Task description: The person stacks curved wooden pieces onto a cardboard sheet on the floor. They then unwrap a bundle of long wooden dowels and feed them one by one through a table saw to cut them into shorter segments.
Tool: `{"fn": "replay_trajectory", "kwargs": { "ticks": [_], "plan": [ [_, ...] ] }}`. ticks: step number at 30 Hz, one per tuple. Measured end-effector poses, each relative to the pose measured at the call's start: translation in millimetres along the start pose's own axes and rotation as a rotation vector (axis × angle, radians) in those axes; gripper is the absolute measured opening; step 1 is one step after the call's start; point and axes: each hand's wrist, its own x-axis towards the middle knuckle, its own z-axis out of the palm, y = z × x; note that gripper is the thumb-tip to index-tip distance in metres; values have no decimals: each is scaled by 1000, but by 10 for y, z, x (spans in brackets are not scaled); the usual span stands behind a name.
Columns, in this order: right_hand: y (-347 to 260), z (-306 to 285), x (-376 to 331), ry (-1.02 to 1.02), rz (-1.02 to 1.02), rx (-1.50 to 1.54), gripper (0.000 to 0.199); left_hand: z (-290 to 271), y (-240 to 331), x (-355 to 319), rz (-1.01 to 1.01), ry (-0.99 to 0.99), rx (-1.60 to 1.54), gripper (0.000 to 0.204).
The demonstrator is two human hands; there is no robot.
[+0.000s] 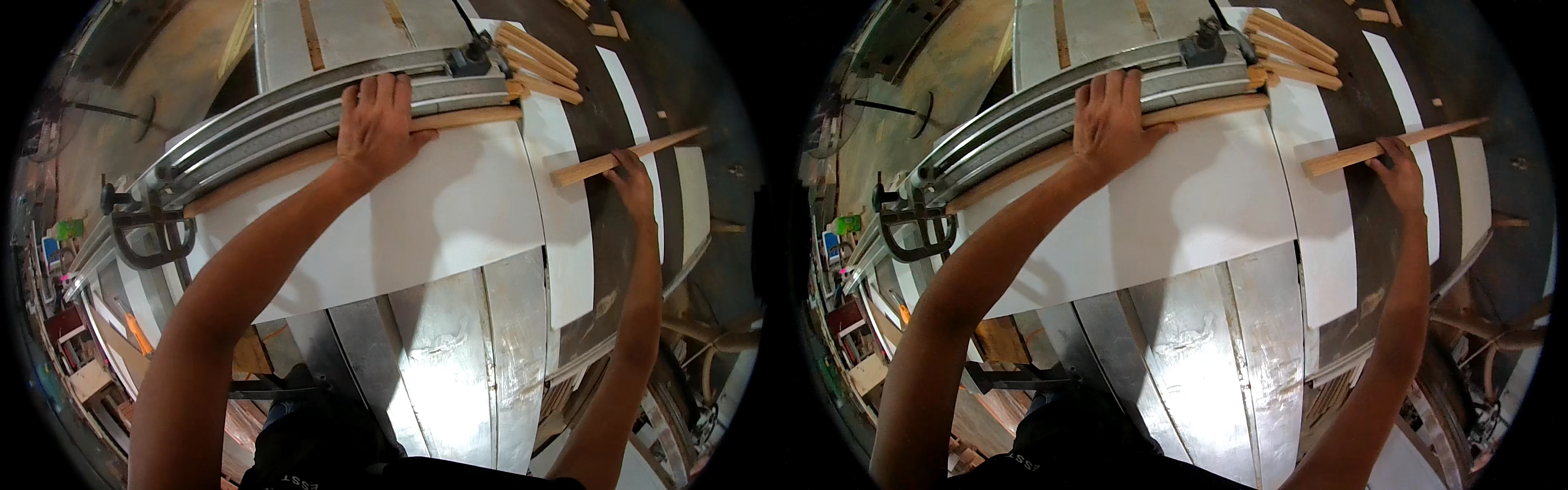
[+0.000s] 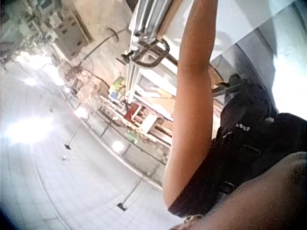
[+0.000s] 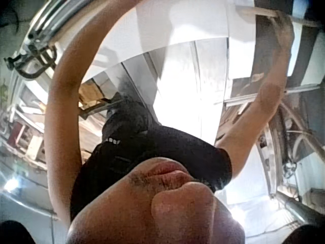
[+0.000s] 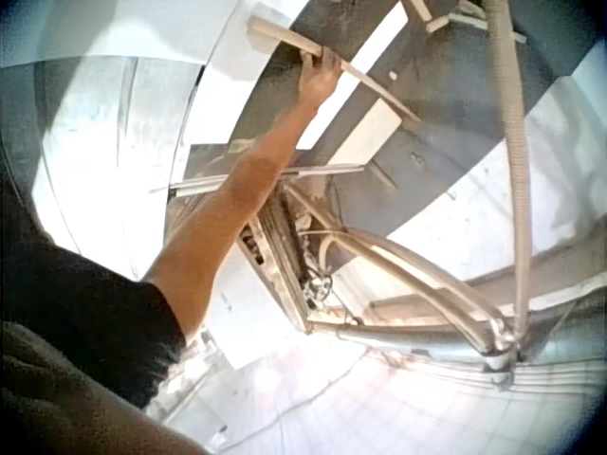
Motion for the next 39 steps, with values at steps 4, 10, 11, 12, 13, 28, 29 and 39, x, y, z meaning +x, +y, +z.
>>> {"fn": "replay_trajectory", "kwargs": {
  "ticks": [4, 10, 11, 12, 13, 28, 29, 39],
  "plan": [
    [74, -33, -228, 14, -55, 12, 48, 46, -12, -17, 30, 56, -12, 81],
    [-148, -37, -326, -27, 48, 92, 49, 19, 8, -31, -6, -11, 8, 81],
    [-179, -32, -337, -25, 77, 115, 50, 10, 11, -28, -14, -30, 8, 80],
    [-208, -38, -349, -15, 32, 82, 50, 0, 15, -26, -22, -49, 8, 80],
    [-238, -50, -367, -6, -14, 48, 51, -11, 25, -25, -30, -67, 7, 79],
    [-1005, -154, -810, -144, -76, -53, 51, -289, -160, -547, 265, -90, 76, 62],
    [-1069, -196, -852, -143, -60, -35, 52, -360, -234, -696, 234, -108, -4, 60],
    [-2725, -857, -792, -33, -209, 40, 56, -726, -75, -1700, -26, -224, -179, 36]
  ]
}}
